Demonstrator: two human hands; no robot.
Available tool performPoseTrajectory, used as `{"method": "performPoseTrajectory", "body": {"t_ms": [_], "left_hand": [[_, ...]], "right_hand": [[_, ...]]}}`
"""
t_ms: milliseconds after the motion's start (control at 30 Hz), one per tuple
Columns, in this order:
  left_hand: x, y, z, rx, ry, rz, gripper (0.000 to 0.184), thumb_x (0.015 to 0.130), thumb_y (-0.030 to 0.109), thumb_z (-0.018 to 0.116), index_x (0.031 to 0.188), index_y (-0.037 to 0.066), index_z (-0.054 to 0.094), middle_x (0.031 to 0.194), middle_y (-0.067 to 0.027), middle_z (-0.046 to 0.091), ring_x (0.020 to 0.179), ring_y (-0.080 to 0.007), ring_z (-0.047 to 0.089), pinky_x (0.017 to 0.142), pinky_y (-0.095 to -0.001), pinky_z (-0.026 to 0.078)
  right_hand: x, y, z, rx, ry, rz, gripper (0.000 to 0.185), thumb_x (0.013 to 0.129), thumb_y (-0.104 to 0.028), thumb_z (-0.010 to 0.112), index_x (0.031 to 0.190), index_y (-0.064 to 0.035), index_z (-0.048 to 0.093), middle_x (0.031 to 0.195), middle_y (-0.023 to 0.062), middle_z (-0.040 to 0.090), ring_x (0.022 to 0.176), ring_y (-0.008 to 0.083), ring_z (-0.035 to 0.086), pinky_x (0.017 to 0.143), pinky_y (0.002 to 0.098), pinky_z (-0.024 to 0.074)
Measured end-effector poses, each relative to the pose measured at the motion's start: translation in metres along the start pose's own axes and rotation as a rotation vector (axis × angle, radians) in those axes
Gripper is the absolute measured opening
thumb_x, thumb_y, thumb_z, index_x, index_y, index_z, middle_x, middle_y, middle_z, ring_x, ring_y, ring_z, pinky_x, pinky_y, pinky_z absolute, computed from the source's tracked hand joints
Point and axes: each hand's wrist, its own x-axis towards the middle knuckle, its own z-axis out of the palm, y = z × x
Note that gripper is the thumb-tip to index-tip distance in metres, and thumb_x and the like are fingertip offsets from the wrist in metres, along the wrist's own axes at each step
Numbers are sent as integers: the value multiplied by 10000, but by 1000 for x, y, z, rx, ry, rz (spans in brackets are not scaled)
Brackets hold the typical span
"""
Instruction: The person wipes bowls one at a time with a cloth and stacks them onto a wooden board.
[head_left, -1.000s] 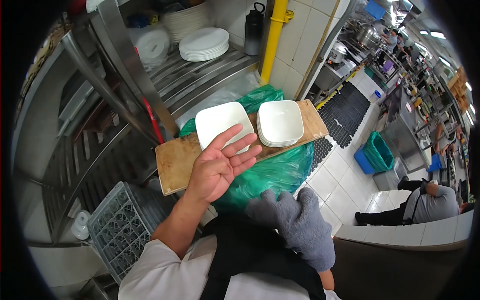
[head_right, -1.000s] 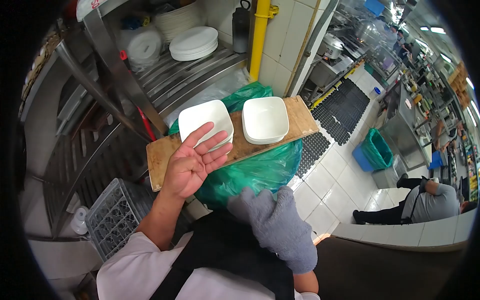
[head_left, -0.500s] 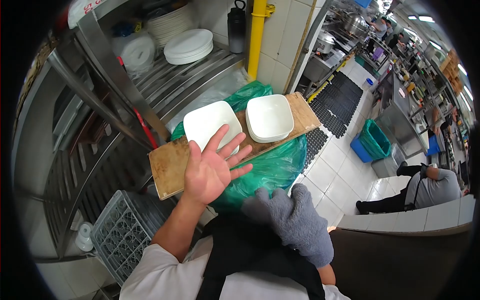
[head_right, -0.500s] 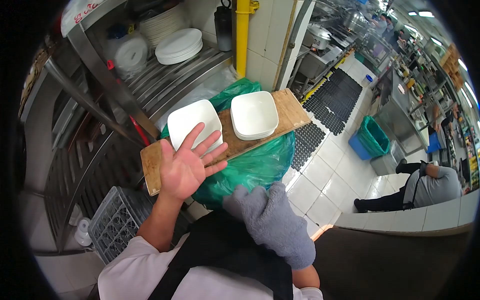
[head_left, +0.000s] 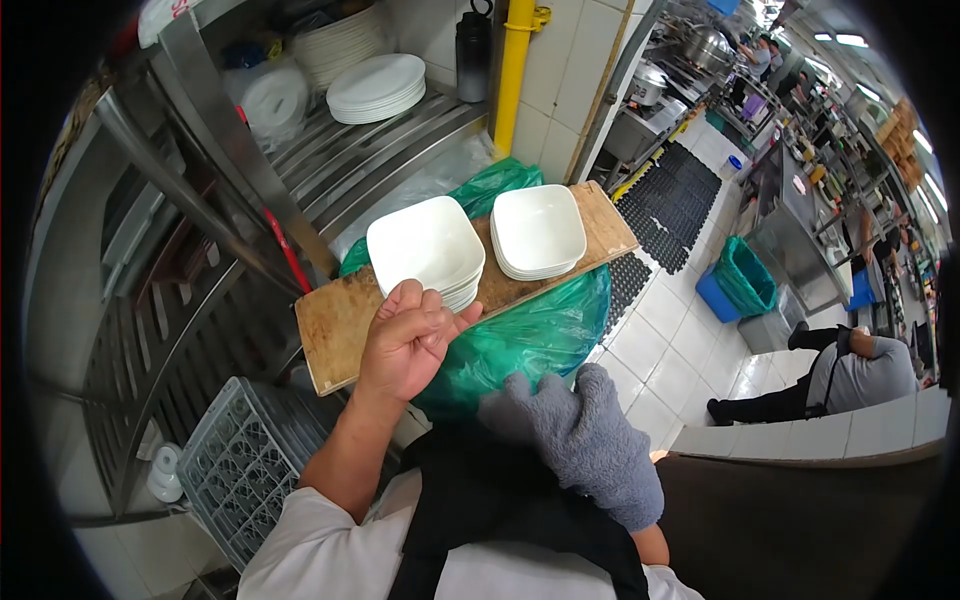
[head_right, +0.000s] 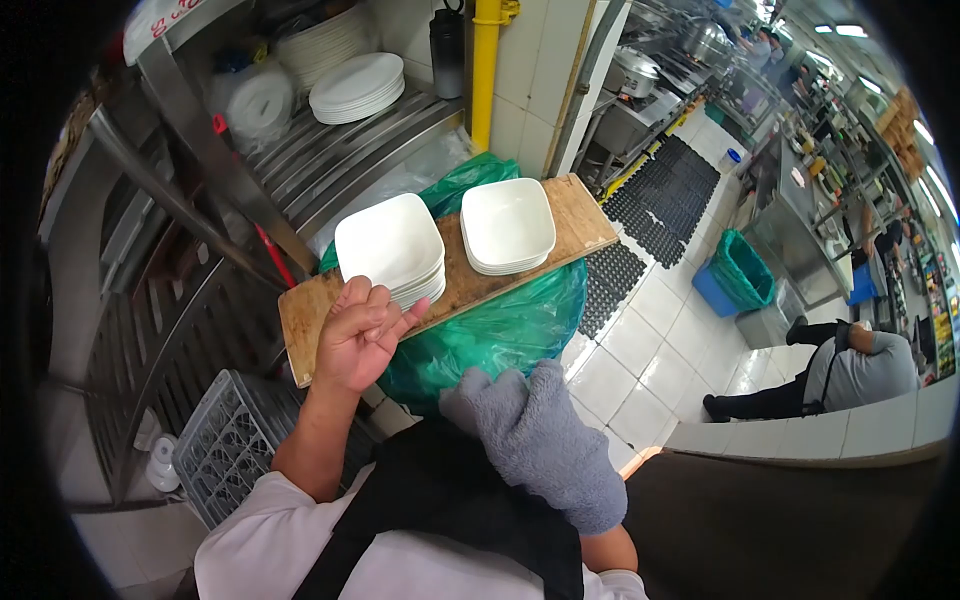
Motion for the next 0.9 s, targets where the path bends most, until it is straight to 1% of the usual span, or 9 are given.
{"method": "performPoseTrajectory", "body": {"t_ms": [133, 233, 300, 333, 400, 433, 500, 733, 900], "left_hand": [[-2, 2, -2, -20, -25, 2, 323, 825, -68, 545, 696, 156, 351, 617, 42, 373, 528, -65, 387, 1147, -502, 340], [-2, 4, -4, -1, -34, 2, 323, 820, -71, 538, 692, 157, 348, 613, 39, 366, 510, -62, 328, 1163, -528, 311], [-1, 7, -7, -69, -127, 1, 354, 865, -77, 548, 696, 166, 355, 621, 37, 416, 671, -121, 576, 1119, -500, 361], [-2, 8, -3, -72, -124, 1, 354, 865, -77, 548, 696, 166, 355, 621, 37, 416, 671, -121, 576, 1119, -500, 361], [-4, 11, 9, -64, 59, 5, 335, 923, -10, 572, 721, 170, 374, 698, 33, 494, 1104, -298, 652, 1122, -503, 322], [-4, 11, 4, -67, 60, 7, 335, 923, -10, 572, 721, 170, 374, 698, 33, 494, 1104, -298, 652, 1122, -503, 322], [-3, 9, -10, -64, -53, 22, 317, 958, 51, 581, 744, 175, 383, 775, 33, 529, 1376, -432, 428, 1127, -509, 281], [-4, 8, -16, -94, -103, 40, 320, 952, 39, 573, 746, 175, 369, 771, 38, 490, 1361, -432, 449, 1146, -520, 240], [-5, 7, -18, -100, -108, 57, 318, 954, 42, 562, 739, 173, 367, 764, 35, 492, 1353, -432, 457, 1158, -529, 213]], "right_hand": [[10, -3, -16, 11, -110, -8, 394, 870, -130, 647, 1216, 1, 512, 787, 117, 479, 706, 296, 477, 651, 367, 447], [13, -6, -16, 85, -119, 21, 398, 868, -130, 648, 1217, 5, 510, 785, 115, 478, 702, 290, 476, 637, 365, 442], [12, -5, -9, 67, -89, -2, 396, 870, -136, 650, 1214, 4, 511, 781, 111, 476, 698, 287, 474, 635, 365, 439], [12, -5, -6, 49, -56, -22, 394, 872, -141, 651, 1210, 2, 511, 776, 108, 475, 694, 284, 471, 632, 364, 436], [13, -4, -6, 21, -67, -44, 384, 878, -151, 654, 1202, -1, 511, 769, 102, 472, 688, 281, 465, 630, 364, 434], [15, -3, -7, -10, -75, -64, 375, 885, -161, 658, 1193, -4, 512, 761, 96, 469, 682, 277, 460, 627, 364, 432], [23, -8, -17, 46, -70, -26, 364, 892, -173, 661, 1180, -9, 512, 753, 91, 464, 677, 274, 453, 621, 360, 428], [14, -17, 10, 85, -135, 72, 326, 904, -211, 670, 1139, -40, 522, 740, 81, 459, 663, 256, 430, 583, 335, 401], [15, -18, 8, 115, -138, 71, 281, 907, -207, 660, 1125, -65, 555, 768, 71, 470, 671, 241, 434, 586, 336, 394]]}}
